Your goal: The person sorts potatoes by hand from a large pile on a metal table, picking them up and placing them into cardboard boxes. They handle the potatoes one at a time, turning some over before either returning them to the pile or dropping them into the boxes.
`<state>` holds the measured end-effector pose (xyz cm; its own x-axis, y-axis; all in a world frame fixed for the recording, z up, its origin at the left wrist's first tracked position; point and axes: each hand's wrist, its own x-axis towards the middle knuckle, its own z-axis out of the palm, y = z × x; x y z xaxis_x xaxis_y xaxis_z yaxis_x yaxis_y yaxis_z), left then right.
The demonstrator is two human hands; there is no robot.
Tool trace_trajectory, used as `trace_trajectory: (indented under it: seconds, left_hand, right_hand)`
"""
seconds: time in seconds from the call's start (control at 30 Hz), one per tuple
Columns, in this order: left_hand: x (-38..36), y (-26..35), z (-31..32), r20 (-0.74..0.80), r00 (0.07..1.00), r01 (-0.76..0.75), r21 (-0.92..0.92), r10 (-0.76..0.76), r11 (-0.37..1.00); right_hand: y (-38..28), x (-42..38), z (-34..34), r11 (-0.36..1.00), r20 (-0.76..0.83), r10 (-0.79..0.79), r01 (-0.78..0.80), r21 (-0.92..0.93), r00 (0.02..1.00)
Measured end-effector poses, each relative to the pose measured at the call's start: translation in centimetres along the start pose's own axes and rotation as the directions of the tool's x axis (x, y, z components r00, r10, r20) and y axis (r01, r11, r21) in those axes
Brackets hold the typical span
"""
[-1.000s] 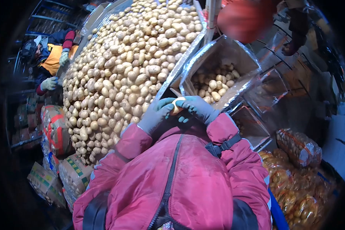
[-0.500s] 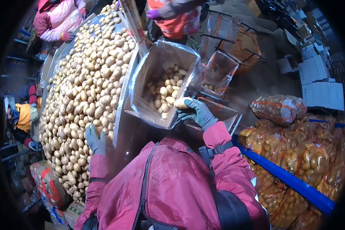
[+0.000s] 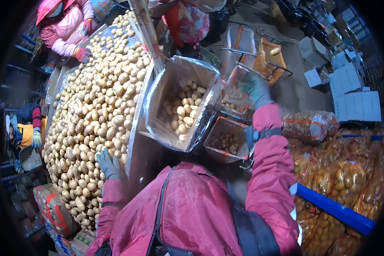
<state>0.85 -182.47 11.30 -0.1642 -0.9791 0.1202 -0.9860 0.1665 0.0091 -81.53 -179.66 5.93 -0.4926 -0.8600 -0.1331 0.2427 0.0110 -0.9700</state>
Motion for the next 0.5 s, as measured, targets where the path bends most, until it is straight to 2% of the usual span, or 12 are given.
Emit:
trace_trajectory:
  seconds: [0.03, 0.07, 0.1, 0.13, 0.17, 0.2, 0.27, 0.3, 0.33, 0.47, 0.5]
  left_hand:
    - [0.0, 0.0, 0.2, 0.007, 1.0, 0.006, -0.025, -0.006, 1.0]
    - [0.1, -0.8, 1.4, 0.011, 1.0, 0.009, 0.024, -0.01, 1.0]
    - [-0.4, -0.8, 2.3, -0.057, 0.998, 0.002, 0.087, 0.003, 0.996]
    - [-0.3, -0.6, 1.9, -0.001, 0.999, 0.034, 0.032, -0.034, 0.999]
    - [-0.4, -0.2, 1.2, -0.012, 1.0, 0.027, 0.051, -0.027, 0.998]
    - [-0.2, 0.0, 0.6, -0.043, 0.999, -0.023, 0.061, 0.026, 0.998]
    - [0.1, 1.0, -1.1, -0.009, 0.999, 0.038, -0.012, -0.038, 0.999]
    - [0.1, 1.2, -1.7, -0.003, 0.999, 0.053, -0.034, -0.053, 0.998]
    - [0.2, 1.4, -2.2, 0.008, 0.998, 0.059, -0.065, -0.059, 0.996]
    - [0.2, 0.9, -3.6, 0.057, 0.998, 0.044, -0.152, -0.035, 0.987]
    - [0.1, 0.7, -3.7, 0.063, 0.998, 0.043, -0.19, -0.031, 0.981]
  right_hand:
    - [-5.4, -5.9, 9.5, 0.919, -0.106, 0.34, -0.307, 0.248, 0.934]
    - [-4.0, -7.4, 12.9, 0.911, -0.013, 0.364, -0.353, 0.214, 0.931]
    - [-2.4, -8.1, 16.5, 0.897, 0.099, 0.394, -0.406, 0.176, 0.914]
    - [-1.5, -9.1, 20.2, 0.881, 0.175, 0.413, -0.441, 0.172, 0.894]
    - [-1.3, -10.1, 24.1, 0.869, 0.243, 0.43, -0.471, 0.149, 0.87]
    - [-0.7, -10.9, 27.9, 0.859, 0.312, 0.442, -0.497, 0.123, 0.841]
    - [1.4, -11.5, 33.6, 0.835, 0.455, 0.476, -0.549, 0.033, 0.752]
    - [0.7, -12.4, 36.6, 0.835, 0.471, 0.501, -0.548, -0.044, 0.726]
    - [2.4, -12.3, 38.8, 0.798, 0.521, 0.545, -0.597, -0.081, 0.657]
    - [2.0, -14.3, 48.4, 0.815, 0.63, 0.526, -0.55, -0.181, 0.572]
    - [3.3, -14.0, 50.9, 0.866, 0.678, 0.47, -0.444, -0.231, 0.565]
